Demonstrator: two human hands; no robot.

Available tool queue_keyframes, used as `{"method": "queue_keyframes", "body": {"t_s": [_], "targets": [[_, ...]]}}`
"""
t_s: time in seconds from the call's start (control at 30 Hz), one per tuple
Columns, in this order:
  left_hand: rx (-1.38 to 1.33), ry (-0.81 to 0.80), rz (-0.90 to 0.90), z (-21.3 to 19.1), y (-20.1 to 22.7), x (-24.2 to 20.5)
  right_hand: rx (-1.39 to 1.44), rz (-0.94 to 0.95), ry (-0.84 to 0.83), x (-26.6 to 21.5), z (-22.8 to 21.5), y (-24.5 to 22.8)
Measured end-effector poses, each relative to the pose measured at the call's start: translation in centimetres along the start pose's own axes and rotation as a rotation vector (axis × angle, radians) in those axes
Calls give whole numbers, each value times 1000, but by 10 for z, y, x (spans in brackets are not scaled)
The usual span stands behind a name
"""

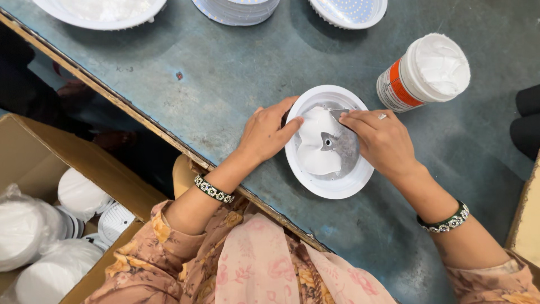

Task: The person scoops white paste from a container and spreads it onto circular plastic discs using a small spatula. They handle each disc one at a time, applying the paste to the center and edges, then place the treated discs on the table.

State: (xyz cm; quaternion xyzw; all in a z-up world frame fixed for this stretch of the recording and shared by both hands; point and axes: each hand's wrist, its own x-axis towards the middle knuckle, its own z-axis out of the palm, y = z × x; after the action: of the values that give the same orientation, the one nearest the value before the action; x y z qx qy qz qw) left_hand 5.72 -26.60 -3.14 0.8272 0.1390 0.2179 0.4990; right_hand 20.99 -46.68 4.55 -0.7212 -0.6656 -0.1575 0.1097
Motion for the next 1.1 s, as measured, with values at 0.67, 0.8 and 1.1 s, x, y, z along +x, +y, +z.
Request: {"method": "queue_keyframes", "body": {"t_s": [0.67,0.8,1.1], "targets": [[3,42,26,4,-5,-1,27,255,-183,-60,-9,-69],[-11,69,51,4,-6,0,103,195,-139,-58,-20,-89],[-85,26,-46,0,1,2,199,321,-64,-1,-31,-25]]}}
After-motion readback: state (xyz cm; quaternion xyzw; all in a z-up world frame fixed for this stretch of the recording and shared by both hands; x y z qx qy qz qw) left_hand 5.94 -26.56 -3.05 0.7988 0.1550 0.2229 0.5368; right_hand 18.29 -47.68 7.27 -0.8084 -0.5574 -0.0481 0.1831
